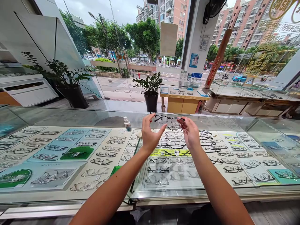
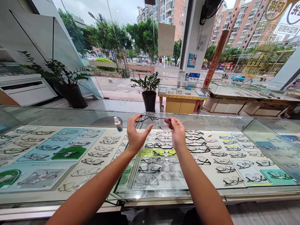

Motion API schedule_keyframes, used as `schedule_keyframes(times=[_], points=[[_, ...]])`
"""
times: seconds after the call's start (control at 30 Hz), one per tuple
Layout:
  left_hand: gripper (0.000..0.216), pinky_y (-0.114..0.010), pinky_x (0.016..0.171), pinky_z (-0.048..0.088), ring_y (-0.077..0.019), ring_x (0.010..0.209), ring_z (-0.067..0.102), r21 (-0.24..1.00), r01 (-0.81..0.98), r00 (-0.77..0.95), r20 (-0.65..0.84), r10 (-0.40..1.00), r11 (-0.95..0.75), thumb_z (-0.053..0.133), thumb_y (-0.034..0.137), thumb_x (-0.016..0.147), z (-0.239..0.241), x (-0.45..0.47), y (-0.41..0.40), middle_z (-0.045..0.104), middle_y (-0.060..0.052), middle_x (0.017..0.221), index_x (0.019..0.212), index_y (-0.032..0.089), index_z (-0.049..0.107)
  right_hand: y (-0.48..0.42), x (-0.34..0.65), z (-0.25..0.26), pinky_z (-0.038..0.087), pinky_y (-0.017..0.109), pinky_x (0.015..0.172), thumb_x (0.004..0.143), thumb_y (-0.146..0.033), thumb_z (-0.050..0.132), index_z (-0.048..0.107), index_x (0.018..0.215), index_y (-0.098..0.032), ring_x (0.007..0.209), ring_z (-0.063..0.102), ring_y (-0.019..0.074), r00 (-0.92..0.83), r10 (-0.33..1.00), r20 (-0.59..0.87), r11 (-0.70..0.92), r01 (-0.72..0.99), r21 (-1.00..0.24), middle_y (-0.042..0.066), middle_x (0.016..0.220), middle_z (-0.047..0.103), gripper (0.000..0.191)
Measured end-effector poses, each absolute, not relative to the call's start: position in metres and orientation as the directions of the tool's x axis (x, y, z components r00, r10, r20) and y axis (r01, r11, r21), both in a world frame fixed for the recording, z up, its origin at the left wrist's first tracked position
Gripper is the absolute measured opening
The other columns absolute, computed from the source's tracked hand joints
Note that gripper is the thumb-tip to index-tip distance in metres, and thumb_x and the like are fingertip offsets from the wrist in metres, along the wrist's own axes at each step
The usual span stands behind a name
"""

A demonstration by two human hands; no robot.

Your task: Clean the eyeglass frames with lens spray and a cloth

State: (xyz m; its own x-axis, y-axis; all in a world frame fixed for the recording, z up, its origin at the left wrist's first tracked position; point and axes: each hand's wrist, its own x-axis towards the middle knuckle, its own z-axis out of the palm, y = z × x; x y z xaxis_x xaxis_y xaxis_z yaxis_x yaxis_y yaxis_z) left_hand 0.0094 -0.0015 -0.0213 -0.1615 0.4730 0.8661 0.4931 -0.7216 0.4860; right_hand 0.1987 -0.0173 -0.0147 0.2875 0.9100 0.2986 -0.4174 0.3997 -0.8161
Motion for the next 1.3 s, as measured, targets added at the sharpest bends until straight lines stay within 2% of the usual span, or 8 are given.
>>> schedule_keyframes(times=[0.2,0.33,0.43,0.6,0.83,1.0,1.2,1.3], points=[[0.062,-0.049,0.107,0.055,-0.0293,0.128,0.062,0.509,0.481,-0.145,0.849,0.508,-0.714,0.082,0.043,0.088,-0.022,0.007,0.002,0.064,-0.015,0.137,0.141,0.022,0.058,-0.013,0.2,-0.018,0.056,0.04,0.094,0.083,-0.048,0.079,0.075,0.103,-0.02,0.106,0.077,0.0255,0.297,0.915,0.274,0.376,-0.377,-0.846,0.01,0.111,0.083,0.035],[0.061,-0.048,0.11,0.054,-0.0293,0.128,0.062,0.481,0.496,-0.072,0.852,0.518,-0.723,0.082,0.038,0.087,-0.016,0.002,0.002,0.063,-0.014,0.137,0.142,0.022,0.059,-0.016,0.207,-0.014,0.052,0.041,0.099,0.089,-0.045,0.071,0.075,0.104,-0.021,0.111,0.074,0.0257,0.321,0.876,0.361,0.435,-0.199,-0.878,0.009,0.113,0.082,0.028],[0.06,-0.047,0.112,0.053,-0.0289,0.128,0.062,0.38,0.539,0.058,0.874,0.483,-0.752,0.08,0.034,0.087,-0.009,-0.002,0.0,0.063,-0.013,0.135,0.142,0.022,0.059,-0.02,0.212,-0.009,0.05,0.042,0.103,0.093,-0.045,0.07,0.077,0.106,-0.024,0.116,0.07,0.0265,0.204,0.859,0.469,0.48,-0.007,-0.877,0.008,0.117,0.08,0.026],[0.062,-0.047,0.111,0.053,-0.03,0.128,0.063,0.284,0.569,0.195,0.865,0.463,-0.771,0.079,0.032,0.086,-0.005,-0.004,-0.002,0.064,-0.012,0.135,0.143,0.023,0.058,-0.019,0.213,-0.01,0.048,0.044,0.104,0.092,-0.045,0.072,0.081,0.098,-0.026,0.113,0.068,0.0278,-0.038,0.889,0.456,0.454,0.184,-0.872,0.006,0.112,0.08,0.022],[0.063,-0.048,0.114,0.051,-0.0294,0.131,0.061,0.341,0.506,0.235,0.829,0.507,-0.792,0.079,0.028,0.085,-0.004,-0.003,-0.005,0.063,-0.012,0.139,0.143,0.024,0.058,-0.01,0.212,-0.022,0.05,0.04,0.099,0.083,-0.05,0.081,0.081,0.086,-0.024,0.111,0.068,0.0266,-0.09,0.929,0.36,0.364,0.04,-0.93,0.007,0.113,0.077,0.026],[0.065,-0.045,0.108,0.056,-0.0253,0.124,0.065,0.497,0.373,0.222,0.772,0.595,-0.784,0.078,0.024,0.084,-0.003,-0.002,-0.004,0.062,-0.01,0.139,0.146,0.026,0.057,-0.012,0.21,-0.019,0.05,0.041,0.101,0.076,-0.052,0.086,0.081,0.082,-0.023,0.116,0.066,0.0286,-0.082,0.951,0.298,0.296,-0.032,-0.955,0.008,0.111,0.077,0.03],[0.064,-0.043,0.109,0.057,-0.0251,0.124,0.068,0.669,0.198,0.231,0.678,0.698,-0.716,0.081,0.027,0.083,-0.005,-0.001,0.001,0.061,-0.012,0.143,0.144,0.025,0.059,-0.013,0.209,-0.018,0.043,0.045,0.113,0.078,-0.049,0.085,0.082,0.078,-0.024,0.132,0.061,0.031,-0.13,0.961,0.242,0.235,-0.069,-0.97,0.01,0.13,0.076,0.025],[0.065,-0.043,0.109,0.057,-0.0246,0.122,0.069,0.735,0.107,0.244,0.633,0.735,-0.669,0.084,0.03,0.082,-0.005,-0.002,0.003,0.06,-0.013,0.145,0.143,0.025,0.06,-0.011,0.21,-0.021,0.04,0.046,0.117,0.077,-0.044,0.086,0.082,0.08,-0.025,0.132,0.063,0.0305,-0.176,0.965,0.195,0.174,-0.127,-0.977,0.008,0.13,0.078,0.02]])
